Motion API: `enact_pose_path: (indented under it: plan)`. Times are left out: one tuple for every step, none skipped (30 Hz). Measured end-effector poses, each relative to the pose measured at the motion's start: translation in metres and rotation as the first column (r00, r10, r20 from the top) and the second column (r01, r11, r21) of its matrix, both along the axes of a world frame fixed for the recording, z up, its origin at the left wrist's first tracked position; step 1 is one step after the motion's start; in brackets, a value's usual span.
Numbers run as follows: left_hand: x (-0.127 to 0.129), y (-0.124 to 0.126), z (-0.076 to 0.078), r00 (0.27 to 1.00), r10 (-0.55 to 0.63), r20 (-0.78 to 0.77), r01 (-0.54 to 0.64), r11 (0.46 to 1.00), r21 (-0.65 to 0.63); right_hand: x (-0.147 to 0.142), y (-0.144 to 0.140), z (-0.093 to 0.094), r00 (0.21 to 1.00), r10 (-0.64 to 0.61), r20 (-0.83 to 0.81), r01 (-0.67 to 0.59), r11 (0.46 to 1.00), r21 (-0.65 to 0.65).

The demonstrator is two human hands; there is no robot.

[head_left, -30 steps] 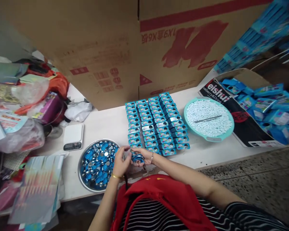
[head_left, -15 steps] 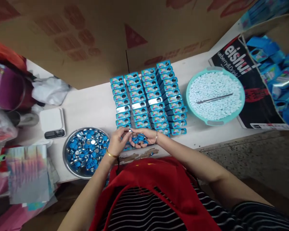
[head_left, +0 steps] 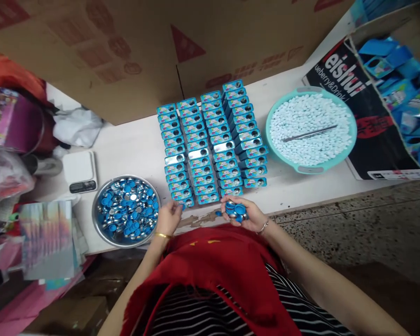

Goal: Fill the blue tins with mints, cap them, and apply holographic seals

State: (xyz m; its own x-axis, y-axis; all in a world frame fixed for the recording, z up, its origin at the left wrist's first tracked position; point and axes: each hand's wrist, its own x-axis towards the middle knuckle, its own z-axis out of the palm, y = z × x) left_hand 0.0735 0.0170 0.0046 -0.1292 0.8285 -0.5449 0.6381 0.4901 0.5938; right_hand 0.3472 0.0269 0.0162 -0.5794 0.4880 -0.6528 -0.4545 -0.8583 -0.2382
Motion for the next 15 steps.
enact_pose_path:
  plan:
    - [0.003,0.003,0.000,0.995,-0.059,-0.082,0.057,0.998,-0.034,-0.004,-0.005,-0.001,1.000,0.017,-0.016,-0.017,1.000,-0.001]
    - [0.008,0.007,0.000,0.979,-0.122,-0.166,0.111,0.991,-0.074,-0.009,-0.008,-0.003,0.999,0.037,-0.033,-0.037,0.999,0.004]
    - [0.013,0.013,0.002,0.953,-0.179,-0.245,0.153,0.981,-0.122,-0.014,-0.010,-0.004,0.997,0.057,-0.049,-0.056,0.998,0.013]
    - [0.018,0.020,0.004,0.922,-0.231,-0.310,0.181,0.967,-0.180,-0.018,-0.012,-0.005,0.995,0.076,-0.064,-0.074,0.997,0.026]
    - [0.023,0.027,0.006,0.894,-0.275,-0.354,0.197,0.950,-0.241,-0.022,-0.013,-0.005,0.993,0.094,-0.077,-0.091,0.995,0.039]
    - [0.027,0.034,0.007,0.872,-0.310,-0.378,0.203,0.933,-0.298,-0.024,-0.013,-0.006,0.990,0.111,-0.086,-0.106,0.993,0.050]
    - [0.031,0.039,0.009,0.859,-0.336,-0.386,0.203,0.916,-0.345,-0.026,-0.014,-0.006,0.988,0.122,-0.093,-0.117,0.991,0.058]
    - [0.033,0.043,0.009,0.853,-0.351,-0.385,0.202,0.904,-0.377,-0.026,-0.015,-0.007,0.987,0.130,-0.096,-0.124,0.990,0.062]
    - [0.035,0.045,0.010,0.850,-0.360,-0.385,0.202,0.897,-0.394,-0.025,-0.015,-0.007,0.986,0.134,-0.097,-0.128,0.990,0.063]
    - [0.036,0.045,0.009,0.846,-0.365,-0.389,0.201,0.894,-0.402,-0.023,-0.016,-0.007,0.987,0.132,-0.096,-0.126,0.990,0.063]
    - [0.037,0.045,0.009,0.840,-0.369,-0.399,0.200,0.892,-0.405,-0.020,-0.017,-0.008,0.988,0.126,-0.093,-0.121,0.991,0.062]
    - [0.037,0.044,0.007,0.828,-0.376,-0.415,0.200,0.891,-0.408,-0.017,-0.018,-0.008,0.989,0.119,-0.089,-0.114,0.992,0.061]
    - [0.036,0.044,0.006,0.814,-0.388,-0.432,0.205,0.888,-0.412,-0.013,-0.019,-0.009,0.990,0.112,-0.081,-0.107,0.992,0.061]
    - [0.036,0.043,0.004,0.799,-0.403,-0.447,0.213,0.883,-0.417,-0.009,-0.020,-0.010,0.992,0.104,-0.071,-0.100,0.993,0.060]
    - [0.035,0.043,0.003,0.783,-0.419,-0.459,0.221,0.878,-0.425,-0.006,-0.020,-0.011,0.993,0.096,-0.061,-0.093,0.994,0.060]
